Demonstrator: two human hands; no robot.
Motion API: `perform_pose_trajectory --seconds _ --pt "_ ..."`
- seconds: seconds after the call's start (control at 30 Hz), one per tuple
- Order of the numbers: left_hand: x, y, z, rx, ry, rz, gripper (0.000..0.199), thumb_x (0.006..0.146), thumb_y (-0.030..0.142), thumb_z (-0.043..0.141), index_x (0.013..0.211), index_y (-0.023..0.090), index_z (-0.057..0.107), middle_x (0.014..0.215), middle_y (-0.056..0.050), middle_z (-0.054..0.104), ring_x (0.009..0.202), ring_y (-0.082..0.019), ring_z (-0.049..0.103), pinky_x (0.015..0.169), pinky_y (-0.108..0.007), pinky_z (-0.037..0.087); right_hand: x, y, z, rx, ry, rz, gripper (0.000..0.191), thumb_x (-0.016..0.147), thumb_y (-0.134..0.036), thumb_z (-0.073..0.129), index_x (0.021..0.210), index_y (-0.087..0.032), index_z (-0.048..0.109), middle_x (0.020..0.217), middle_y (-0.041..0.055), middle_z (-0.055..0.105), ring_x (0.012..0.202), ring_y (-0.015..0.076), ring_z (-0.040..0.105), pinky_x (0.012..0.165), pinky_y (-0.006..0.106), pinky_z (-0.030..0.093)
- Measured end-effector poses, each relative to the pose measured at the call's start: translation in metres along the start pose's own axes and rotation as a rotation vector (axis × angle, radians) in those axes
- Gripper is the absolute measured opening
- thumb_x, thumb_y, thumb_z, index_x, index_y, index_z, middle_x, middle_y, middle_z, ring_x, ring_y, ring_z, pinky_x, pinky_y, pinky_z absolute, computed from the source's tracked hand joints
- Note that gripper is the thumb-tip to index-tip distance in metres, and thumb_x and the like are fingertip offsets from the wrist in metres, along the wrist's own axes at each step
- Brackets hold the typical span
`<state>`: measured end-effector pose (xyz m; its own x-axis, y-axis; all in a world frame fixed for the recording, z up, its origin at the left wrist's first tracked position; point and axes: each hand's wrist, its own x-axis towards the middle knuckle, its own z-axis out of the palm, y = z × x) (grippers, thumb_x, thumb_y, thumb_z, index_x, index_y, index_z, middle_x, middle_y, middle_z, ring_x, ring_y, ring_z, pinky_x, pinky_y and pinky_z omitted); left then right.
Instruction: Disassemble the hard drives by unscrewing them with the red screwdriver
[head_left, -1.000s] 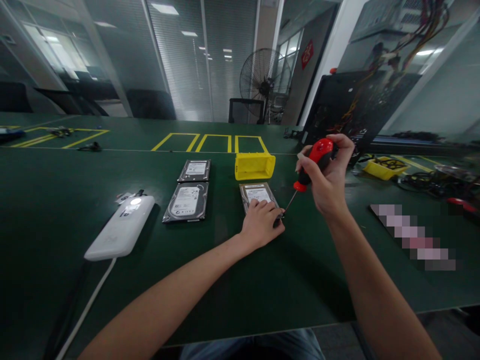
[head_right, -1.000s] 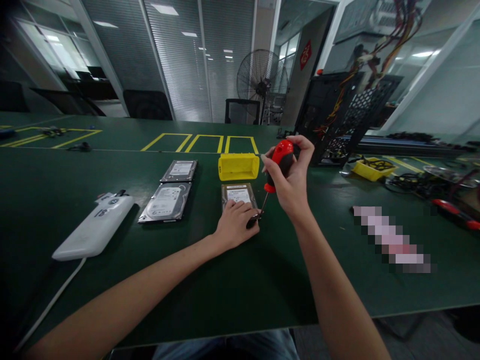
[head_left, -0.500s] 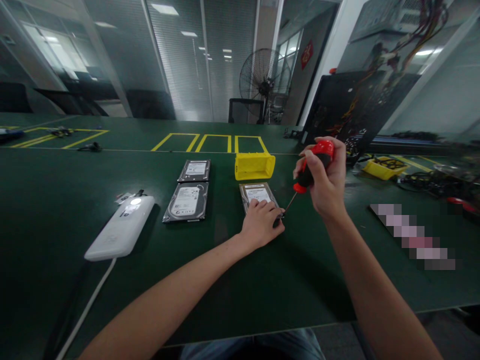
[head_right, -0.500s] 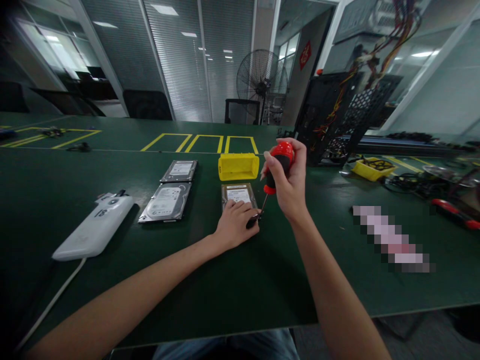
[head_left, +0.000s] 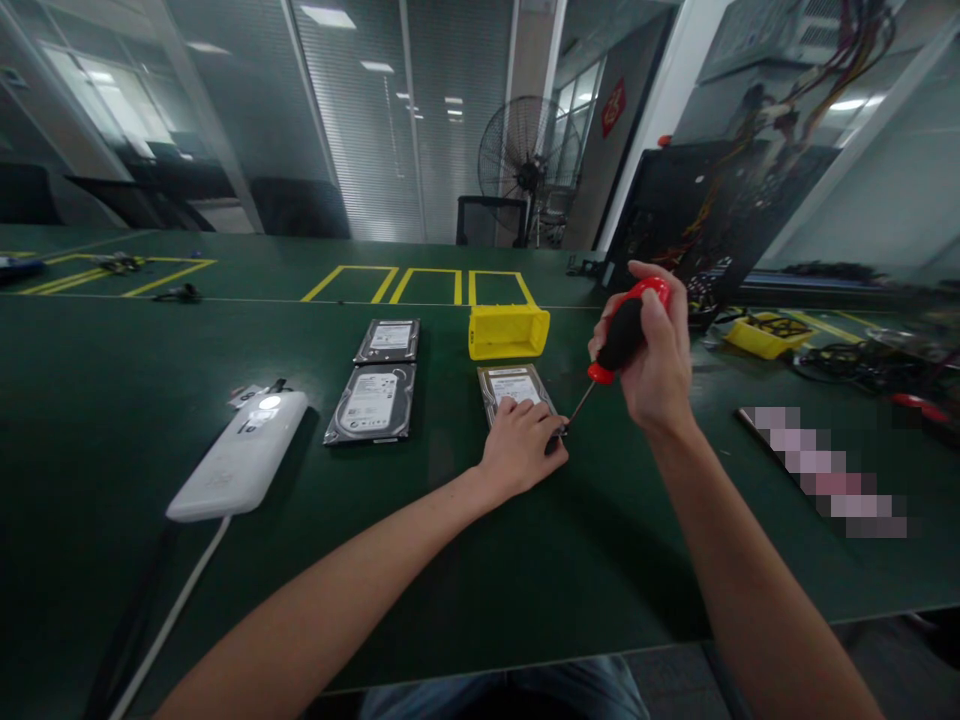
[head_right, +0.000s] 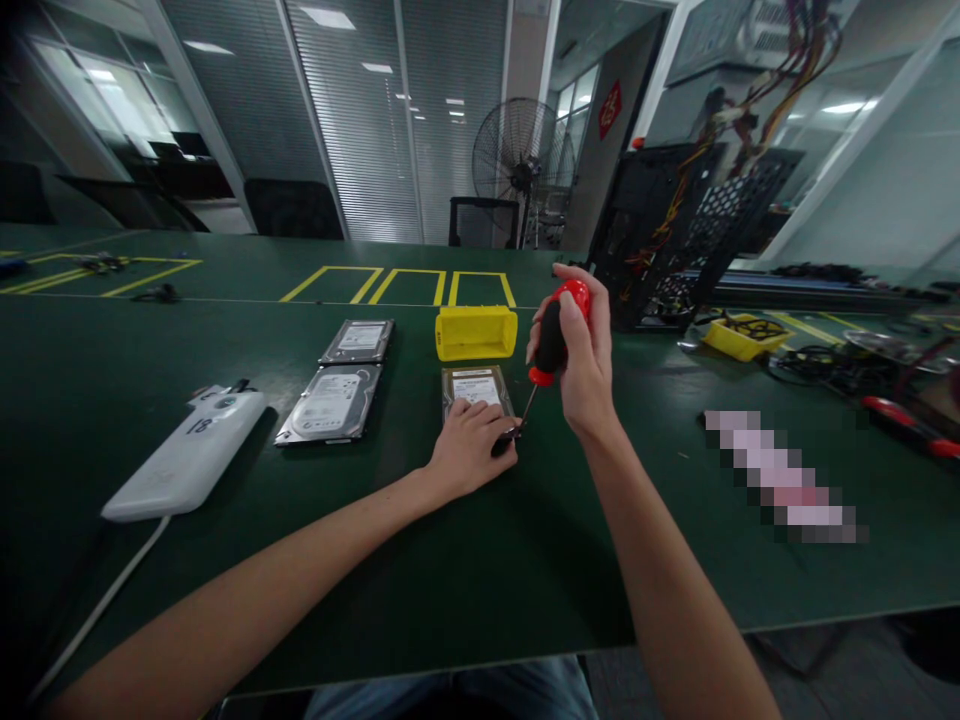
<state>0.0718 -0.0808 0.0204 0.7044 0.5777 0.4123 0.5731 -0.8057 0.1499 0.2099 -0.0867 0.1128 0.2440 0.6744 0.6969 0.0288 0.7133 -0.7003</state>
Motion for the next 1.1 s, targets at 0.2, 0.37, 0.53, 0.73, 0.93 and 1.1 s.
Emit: perform_pose_trajectory --seconds 0.2,0.37,0.53,0.73,0.93,1.1 --pt "0.000 -0.001 0.000 -0.001 -0.006 0.002 0.032 0.087 0.032 0.047 0.112 0.020 0.064 0.099 -0.004 0.063 0.091 -0.021 0.054 0.082 -0.038 0.032 0.000 0.001 -0.002 -0.028 0.074 -0.014 0.032 0.076 -0.042 0.066 0.096 -0.030 0.044 0.076 -0.0047 0.053 0.051 0.0085 0.053 0.042 0.023 0.047" --pt "0.000 -0.002 0.000 -0.005 -0.006 0.008 0.033 0.088 0.034 0.045 0.111 0.021 0.064 0.098 -0.004 0.063 0.092 -0.021 0.054 0.081 -0.038 0.031 0.001 0.002 -0.004 -0.016 0.106 -0.009 0.036 0.074 -0.039 0.068 0.098 -0.030 0.043 0.071 -0.0065 0.052 0.046 0.0083 0.050 0.041 0.023 0.045" --pt "0.001 -0.001 -0.003 0.008 -0.042 0.010 0.034 0.087 0.033 0.047 0.116 0.021 0.062 0.099 -0.004 0.063 0.093 -0.022 0.054 0.080 -0.038 0.032 0.003 0.007 -0.006 0.065 0.102 0.005 0.029 0.078 -0.042 0.060 0.102 -0.030 0.049 0.077 -0.0035 0.054 0.053 0.0097 0.054 0.043 0.024 0.045" --pt "0.000 -0.002 -0.006 -0.032 -0.039 0.008 0.038 0.089 0.034 0.046 0.121 0.018 0.057 0.105 -0.005 0.064 0.094 -0.021 0.054 0.082 -0.037 0.033 0.010 0.005 -0.019 0.183 0.334 -0.050 0.029 0.076 -0.041 0.062 0.100 -0.026 0.055 0.072 -0.0024 0.052 0.048 0.0065 0.048 0.040 0.021 0.038" --pt "-0.002 -0.003 -0.006 -0.096 -0.022 0.011 0.034 0.090 0.033 0.044 0.118 0.019 0.059 0.107 -0.005 0.063 0.095 -0.019 0.054 0.085 -0.036 0.033 0.026 0.030 -0.075 0.348 0.629 -0.010 0.024 0.068 -0.042 0.066 0.083 -0.027 0.055 0.070 -0.0027 0.048 0.051 0.0055 0.048 0.042 0.020 0.045" --pt "-0.004 -0.004 -0.007 -0.078 -0.035 0.026 0.037 0.091 0.033 0.044 0.123 0.020 0.056 0.109 -0.005 0.061 0.096 -0.020 0.053 0.085 -0.036 0.034 0.018 0.061 -0.133 0.218 0.618 0.090 0.027 0.059 -0.026 0.076 0.055 -0.024 0.050 0.057 -0.0009 0.046 0.045 0.0095 0.048 0.040 0.028 0.051"
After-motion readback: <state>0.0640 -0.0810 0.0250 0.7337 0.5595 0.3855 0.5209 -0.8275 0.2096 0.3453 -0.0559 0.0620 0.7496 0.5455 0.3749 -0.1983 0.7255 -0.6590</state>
